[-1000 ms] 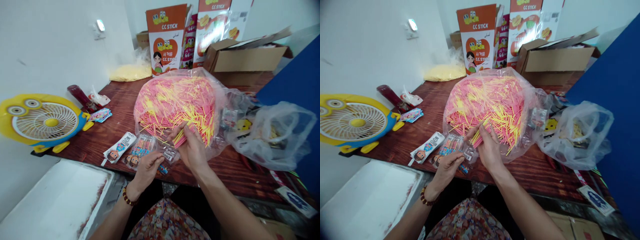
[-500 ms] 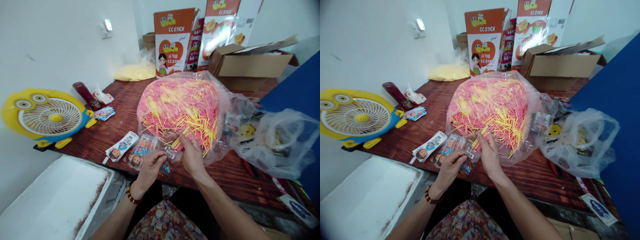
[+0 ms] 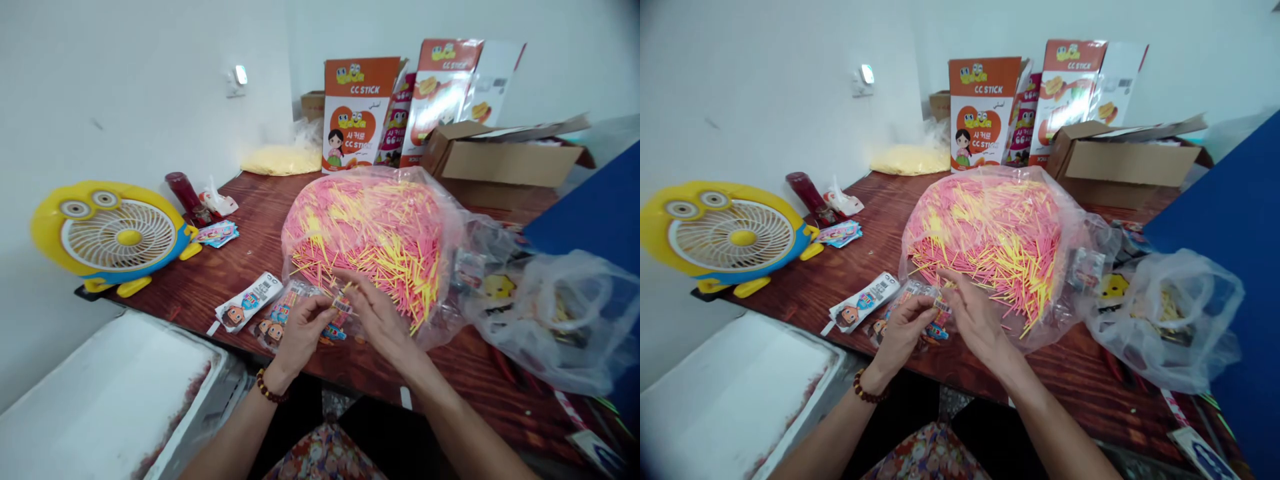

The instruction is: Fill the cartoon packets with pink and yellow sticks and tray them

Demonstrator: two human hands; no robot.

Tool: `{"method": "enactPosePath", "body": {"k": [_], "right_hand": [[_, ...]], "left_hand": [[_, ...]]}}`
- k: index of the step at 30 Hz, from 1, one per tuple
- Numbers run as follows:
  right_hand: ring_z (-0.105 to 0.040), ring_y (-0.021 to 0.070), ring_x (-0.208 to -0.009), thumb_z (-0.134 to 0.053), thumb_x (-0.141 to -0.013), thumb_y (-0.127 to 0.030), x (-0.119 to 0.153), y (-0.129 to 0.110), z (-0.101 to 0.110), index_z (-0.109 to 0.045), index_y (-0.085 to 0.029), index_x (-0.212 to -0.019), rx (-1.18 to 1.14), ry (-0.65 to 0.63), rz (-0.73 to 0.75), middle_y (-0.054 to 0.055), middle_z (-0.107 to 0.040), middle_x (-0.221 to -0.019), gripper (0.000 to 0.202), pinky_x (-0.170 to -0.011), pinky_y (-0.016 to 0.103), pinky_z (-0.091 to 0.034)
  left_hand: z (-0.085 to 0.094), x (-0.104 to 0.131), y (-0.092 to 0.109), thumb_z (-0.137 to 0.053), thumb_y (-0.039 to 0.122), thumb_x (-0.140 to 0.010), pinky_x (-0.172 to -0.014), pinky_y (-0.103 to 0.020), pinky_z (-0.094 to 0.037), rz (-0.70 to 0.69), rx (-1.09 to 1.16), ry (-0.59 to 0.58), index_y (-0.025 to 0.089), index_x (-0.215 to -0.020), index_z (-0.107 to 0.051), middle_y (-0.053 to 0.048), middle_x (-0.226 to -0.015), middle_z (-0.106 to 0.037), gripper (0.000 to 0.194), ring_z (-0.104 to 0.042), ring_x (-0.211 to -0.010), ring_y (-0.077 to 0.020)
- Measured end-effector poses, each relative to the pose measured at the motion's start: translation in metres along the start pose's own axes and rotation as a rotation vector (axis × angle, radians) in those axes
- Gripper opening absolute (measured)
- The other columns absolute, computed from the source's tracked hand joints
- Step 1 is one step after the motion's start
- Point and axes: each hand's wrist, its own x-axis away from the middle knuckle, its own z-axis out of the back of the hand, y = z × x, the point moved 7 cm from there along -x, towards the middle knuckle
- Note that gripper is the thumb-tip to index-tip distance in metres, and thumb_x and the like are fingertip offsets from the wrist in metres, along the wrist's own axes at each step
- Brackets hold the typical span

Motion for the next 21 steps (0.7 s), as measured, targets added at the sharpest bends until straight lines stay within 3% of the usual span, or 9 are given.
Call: {"method": "enactPosePath", "body": {"k": [2, 4, 6, 10, 17, 21], "right_hand": [[-0.055, 0.0265, -0.131, -0.054, -0.095, -0.044, -0.002, -0.005, -0.001, -0.063, -0.027, -0.127, 0.185, -0.119, 0.047, 0.008, -0.062, -0.139, 0.037, -0.112, 0.047, -0.040], [-0.056, 0.0263, -0.129, -0.054, -0.095, -0.044, -0.004, -0.004, 0.003, -0.062, -0.028, -0.130, 0.214, -0.162, 0.051, 0.008, -0.062, -0.139, 0.039, -0.109, 0.046, -0.043], [-0.061, 0.0244, -0.122, -0.053, -0.096, -0.045, -0.005, 0.003, 0.011, -0.061, -0.028, -0.130, 0.136, -0.125, 0.011, 0.007, -0.066, -0.132, 0.039, -0.102, 0.042, -0.049], [-0.068, 0.0211, -0.101, -0.060, -0.092, -0.047, -0.008, 0.013, 0.019, -0.071, -0.025, -0.108, 0.020, -0.008, -0.035, 0.005, -0.074, -0.107, 0.030, -0.088, 0.035, -0.054], [-0.068, 0.0194, -0.092, -0.065, -0.089, -0.041, -0.016, 0.002, 0.016, -0.073, -0.025, -0.096, -0.026, 0.047, -0.010, 0.003, -0.074, -0.096, 0.019, -0.082, 0.032, -0.052], [-0.067, 0.0184, -0.083, -0.070, -0.085, -0.040, -0.011, 0.005, 0.004, -0.073, -0.025, -0.100, -0.033, -0.051, -0.041, 0.002, -0.073, -0.093, 0.021, -0.074, 0.030, -0.052]], "left_hand": [[0.002, -0.004, 0.003, -0.072, 0.034, -0.082, -0.076, -0.025, -0.049, -0.013, 0.020, 0.007, 0.015, -0.087, -0.072, -0.003, -0.084, -0.069, 0.020, -0.061, -0.079, -0.0145], [0.006, -0.007, 0.002, -0.074, 0.035, -0.081, -0.076, -0.025, -0.049, -0.008, 0.057, 0.028, 0.015, -0.087, -0.072, -0.003, -0.085, -0.069, 0.020, -0.061, -0.079, -0.0142], [0.011, -0.008, 0.000, -0.074, 0.035, -0.081, -0.077, -0.025, -0.049, 0.011, 0.104, 0.047, 0.016, -0.089, -0.072, -0.002, -0.086, -0.069, 0.021, -0.061, -0.079, -0.0139], [0.016, -0.007, 0.002, -0.071, 0.035, -0.085, -0.080, -0.025, -0.049, -0.003, 0.080, 0.050, 0.017, -0.090, -0.074, -0.002, -0.087, -0.071, 0.019, -0.062, -0.082, -0.0145], [0.020, -0.006, 0.003, -0.071, 0.035, -0.085, -0.082, -0.026, -0.049, -0.046, 0.121, 0.115, 0.019, -0.092, -0.076, -0.002, -0.091, -0.073, 0.018, -0.063, -0.085, -0.0148], [0.023, -0.006, 0.005, -0.072, 0.035, -0.084, -0.083, -0.028, -0.050, -0.077, 0.164, 0.137, 0.018, -0.092, -0.077, -0.003, -0.091, -0.073, 0.019, -0.064, -0.086, -0.0161]]}}
